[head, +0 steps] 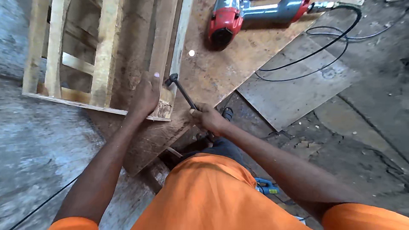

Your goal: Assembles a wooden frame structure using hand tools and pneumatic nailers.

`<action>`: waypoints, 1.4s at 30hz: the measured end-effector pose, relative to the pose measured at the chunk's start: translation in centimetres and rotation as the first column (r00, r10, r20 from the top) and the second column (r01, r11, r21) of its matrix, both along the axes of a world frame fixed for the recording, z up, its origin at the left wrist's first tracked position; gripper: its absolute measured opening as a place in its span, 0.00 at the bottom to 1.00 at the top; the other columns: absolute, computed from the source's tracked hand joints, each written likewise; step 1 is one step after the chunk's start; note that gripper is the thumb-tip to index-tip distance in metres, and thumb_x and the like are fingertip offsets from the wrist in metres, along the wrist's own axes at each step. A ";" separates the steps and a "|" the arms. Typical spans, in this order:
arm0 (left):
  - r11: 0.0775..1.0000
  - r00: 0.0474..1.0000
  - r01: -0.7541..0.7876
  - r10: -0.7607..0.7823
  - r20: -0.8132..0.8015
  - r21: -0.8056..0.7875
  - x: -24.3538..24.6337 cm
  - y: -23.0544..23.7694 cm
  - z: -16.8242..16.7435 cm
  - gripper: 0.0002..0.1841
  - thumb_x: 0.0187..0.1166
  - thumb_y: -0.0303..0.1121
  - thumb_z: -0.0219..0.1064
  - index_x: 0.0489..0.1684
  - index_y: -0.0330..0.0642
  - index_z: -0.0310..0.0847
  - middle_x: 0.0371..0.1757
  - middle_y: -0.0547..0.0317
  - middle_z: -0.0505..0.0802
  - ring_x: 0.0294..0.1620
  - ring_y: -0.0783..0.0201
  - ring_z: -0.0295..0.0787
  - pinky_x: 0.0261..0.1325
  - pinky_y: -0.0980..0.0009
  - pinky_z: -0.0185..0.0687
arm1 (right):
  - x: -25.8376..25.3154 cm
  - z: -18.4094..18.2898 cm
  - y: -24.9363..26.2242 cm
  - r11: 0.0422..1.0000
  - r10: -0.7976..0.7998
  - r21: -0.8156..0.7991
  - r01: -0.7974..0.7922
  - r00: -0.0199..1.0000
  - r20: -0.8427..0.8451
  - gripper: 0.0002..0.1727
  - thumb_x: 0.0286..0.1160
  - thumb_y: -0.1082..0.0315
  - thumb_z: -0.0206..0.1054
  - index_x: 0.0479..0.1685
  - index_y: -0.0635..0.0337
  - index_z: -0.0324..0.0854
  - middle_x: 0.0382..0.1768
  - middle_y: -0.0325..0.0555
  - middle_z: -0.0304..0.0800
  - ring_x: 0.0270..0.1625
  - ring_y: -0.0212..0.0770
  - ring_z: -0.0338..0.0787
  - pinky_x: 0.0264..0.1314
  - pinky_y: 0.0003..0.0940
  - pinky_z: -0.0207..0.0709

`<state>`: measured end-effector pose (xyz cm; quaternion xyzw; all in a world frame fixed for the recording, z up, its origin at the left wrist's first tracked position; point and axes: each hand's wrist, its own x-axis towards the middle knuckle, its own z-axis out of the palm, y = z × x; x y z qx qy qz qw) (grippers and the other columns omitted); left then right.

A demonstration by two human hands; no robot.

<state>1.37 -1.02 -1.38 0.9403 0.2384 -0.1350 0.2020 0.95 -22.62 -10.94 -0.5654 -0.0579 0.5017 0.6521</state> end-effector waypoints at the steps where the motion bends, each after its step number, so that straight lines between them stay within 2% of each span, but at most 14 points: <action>1: 1.000 1.000 -0.004 0.004 0.003 0.000 -0.1 0.0 -0.1 0.33 0.95 0.56 0.35 0.82 0.38 0.61 0.62 0.34 0.88 0.64 0.39 0.88 0.66 0.36 0.79 | 0.3 0.0 0.1 0.999 -0.041 0.012 0.041 0.999 -0.009 0.11 0.95 0.64 0.47 0.46 0.58 0.70 0.16 0.35 0.62 0.12 0.30 0.61 0.13 0.25 0.59; 5: 1.000 1.000 -0.011 0.011 0.012 0.009 -0.2 0.2 -0.2 0.34 0.93 0.60 0.37 0.81 0.39 0.62 0.59 0.36 0.88 0.62 0.41 0.89 0.64 0.37 0.79 | 1.6 0.4 0.2 0.979 -0.203 -0.004 0.203 0.976 -0.083 0.12 0.96 0.64 0.46 0.42 0.57 0.68 0.15 0.33 0.60 0.10 0.28 0.59 0.11 0.22 0.58; 8: 1.000 1.000 0.001 -0.001 -0.014 0.017 -0.2 0.5 -0.4 0.48 0.79 0.70 0.57 0.87 0.38 0.56 0.65 0.36 0.87 0.65 0.40 0.88 0.67 0.36 0.80 | 2.0 -0.2 -0.4 0.973 -0.232 -0.016 0.231 0.968 -0.093 0.12 0.97 0.63 0.46 0.42 0.56 0.69 0.14 0.33 0.59 0.10 0.28 0.58 0.11 0.22 0.57; 11: 0.998 0.998 0.007 -0.003 -0.063 0.062 0.1 0.1 -0.1 0.49 0.71 0.50 0.76 0.88 0.36 0.51 0.63 0.32 0.87 0.63 0.36 0.88 0.64 0.35 0.80 | 1.5 -0.8 -0.5 0.964 -0.268 -0.036 0.265 0.956 -0.122 0.16 0.97 0.61 0.44 0.37 0.55 0.68 0.14 0.33 0.59 0.10 0.28 0.59 0.11 0.23 0.57; 15: 0.999 0.996 0.018 -0.014 -0.085 0.039 0.3 0.5 -0.3 0.46 0.72 0.43 0.76 0.88 0.37 0.50 0.65 0.32 0.86 0.64 0.36 0.87 0.64 0.34 0.80 | -0.3 -1.9 0.5 0.952 -0.306 -0.064 0.300 0.940 -0.150 0.14 0.97 0.60 0.44 0.41 0.55 0.67 0.15 0.34 0.60 0.11 0.30 0.60 0.11 0.24 0.60; 19: 1.000 0.997 0.020 -0.019 -0.071 0.007 0.4 0.7 -0.4 0.47 0.73 0.41 0.76 0.89 0.37 0.48 0.66 0.32 0.85 0.66 0.38 0.86 0.67 0.37 0.80 | 0.3 -1.9 0.1 0.988 0.014 -0.150 -0.026 0.997 -0.079 0.11 0.96 0.62 0.48 0.49 0.59 0.72 0.18 0.39 0.66 0.12 0.32 0.64 0.13 0.26 0.62; 23: 1.000 0.997 0.013 -0.012 -0.076 0.003 0.3 0.6 -0.5 0.45 0.73 0.41 0.76 0.87 0.36 0.50 0.67 0.33 0.85 0.66 0.38 0.86 0.67 0.36 0.79 | 0.2 -2.0 0.8 0.950 -0.295 -0.134 0.283 0.952 -0.085 0.14 0.97 0.60 0.47 0.42 0.57 0.69 0.15 0.35 0.62 0.11 0.30 0.62 0.12 0.26 0.62; 25: 1.000 0.998 0.009 -0.009 -0.069 -0.003 0.2 0.7 -0.4 0.46 0.73 0.41 0.76 0.87 0.36 0.50 0.67 0.33 0.85 0.66 0.38 0.86 0.67 0.37 0.79 | -0.1 -2.3 0.6 0.972 -0.184 -0.161 0.173 0.981 -0.057 0.13 0.97 0.60 0.45 0.47 0.59 0.68 0.18 0.38 0.65 0.11 0.33 0.65 0.13 0.28 0.67; 27: 1.000 0.997 0.007 -0.008 -0.072 -0.006 0.3 0.8 -0.4 0.46 0.73 0.41 0.76 0.88 0.37 0.49 0.68 0.32 0.84 0.68 0.38 0.85 0.69 0.37 0.78 | -0.3 -2.6 -0.2 0.981 0.026 -0.189 -0.038 0.998 -0.064 0.12 0.96 0.61 0.48 0.49 0.60 0.71 0.20 0.40 0.67 0.12 0.33 0.66 0.13 0.28 0.66; 28: 1.000 0.997 0.009 -0.010 -0.078 -0.003 0.3 0.7 -0.4 0.46 0.74 0.41 0.76 0.88 0.37 0.49 0.69 0.32 0.84 0.68 0.38 0.85 0.69 0.37 0.78 | -0.9 -2.7 -0.4 0.981 0.024 -0.192 -0.040 0.996 -0.082 0.12 0.96 0.62 0.49 0.47 0.59 0.71 0.19 0.39 0.66 0.12 0.33 0.64 0.13 0.27 0.64; 31: 1.000 0.997 0.009 -0.009 -0.080 0.005 0.3 0.5 -0.4 0.46 0.74 0.42 0.76 0.88 0.36 0.49 0.70 0.33 0.83 0.70 0.38 0.84 0.70 0.36 0.77 | -4.2 -3.1 -0.1 0.967 -0.227 -0.156 0.201 0.958 -0.177 0.13 0.96 0.62 0.47 0.48 0.60 0.71 0.18 0.38 0.63 0.12 0.33 0.63 0.14 0.29 0.64; 34: 1.000 0.997 0.020 -0.019 -0.071 0.012 0.3 0.8 -0.5 0.47 0.73 0.42 0.75 0.89 0.36 0.48 0.70 0.33 0.83 0.70 0.38 0.84 0.69 0.36 0.77 | -8.1 -2.4 1.7 0.897 -0.437 -0.090 0.432 0.840 -0.323 0.12 0.97 0.62 0.44 0.47 0.58 0.67 0.17 0.36 0.64 0.12 0.33 0.66 0.14 0.29 0.68; 38: 1.000 0.997 0.013 -0.012 -0.080 0.017 0.3 0.7 -0.5 0.48 0.73 0.42 0.75 0.90 0.38 0.45 0.70 0.33 0.84 0.69 0.38 0.84 0.68 0.36 0.78 | -10.2 -1.7 2.6 0.972 -0.225 -0.020 0.234 0.901 -0.370 0.11 0.97 0.62 0.46 0.52 0.59 0.68 0.19 0.37 0.65 0.13 0.33 0.68 0.16 0.28 0.70; 42: 1.000 0.996 0.009 -0.006 -0.093 0.023 0.3 0.5 -0.3 0.49 0.73 0.43 0.75 0.91 0.38 0.45 0.70 0.32 0.83 0.70 0.36 0.84 0.68 0.33 0.77 | -10.6 -1.5 2.9 0.916 -0.385 -0.048 0.398 0.838 -0.386 0.11 0.97 0.63 0.45 0.45 0.57 0.67 0.16 0.36 0.62 0.12 0.32 0.65 0.14 0.27 0.66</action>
